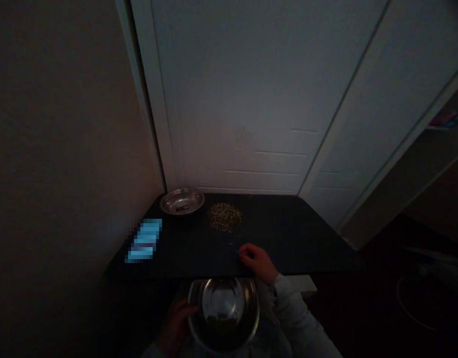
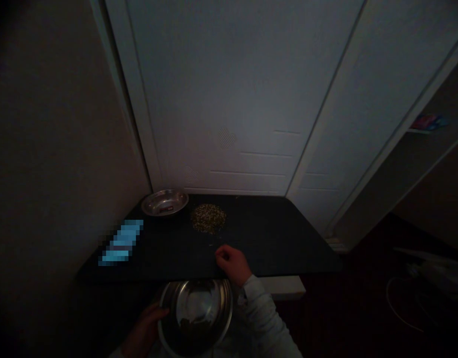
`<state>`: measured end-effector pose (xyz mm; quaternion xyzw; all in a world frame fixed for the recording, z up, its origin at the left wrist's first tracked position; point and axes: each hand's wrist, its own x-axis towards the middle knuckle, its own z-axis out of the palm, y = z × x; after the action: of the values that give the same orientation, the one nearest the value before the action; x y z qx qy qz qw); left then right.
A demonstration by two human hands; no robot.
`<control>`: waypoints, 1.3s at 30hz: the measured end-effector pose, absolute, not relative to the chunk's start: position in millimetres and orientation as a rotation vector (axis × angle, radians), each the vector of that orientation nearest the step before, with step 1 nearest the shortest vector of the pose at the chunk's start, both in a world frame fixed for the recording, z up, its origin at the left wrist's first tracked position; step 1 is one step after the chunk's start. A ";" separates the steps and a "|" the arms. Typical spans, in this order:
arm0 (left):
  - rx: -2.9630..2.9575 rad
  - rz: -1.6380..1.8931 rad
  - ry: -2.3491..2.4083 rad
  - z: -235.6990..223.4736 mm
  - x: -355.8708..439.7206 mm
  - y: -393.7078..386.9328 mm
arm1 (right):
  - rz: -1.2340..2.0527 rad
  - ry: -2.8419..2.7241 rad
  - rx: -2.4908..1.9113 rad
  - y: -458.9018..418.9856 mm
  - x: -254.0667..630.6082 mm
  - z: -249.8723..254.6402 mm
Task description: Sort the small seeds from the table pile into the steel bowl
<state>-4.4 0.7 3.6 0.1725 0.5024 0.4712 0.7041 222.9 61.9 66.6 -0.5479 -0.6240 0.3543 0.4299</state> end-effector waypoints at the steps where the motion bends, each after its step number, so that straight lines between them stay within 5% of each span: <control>1: 0.402 1.040 1.092 2.9 -4.6 1.0 | 0.884 -1.553 -1.362 62.0 223.2 66.3; 39: 0.461 1.060 1.040 10.5 0.2 2.9 | 0.853 -1.608 -1.403 61.8 228.1 71.7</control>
<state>0.2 2.9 10.5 0.2078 0.4691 0.4782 0.7128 228.1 61.8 71.7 -0.5570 -0.6385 0.3387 0.4092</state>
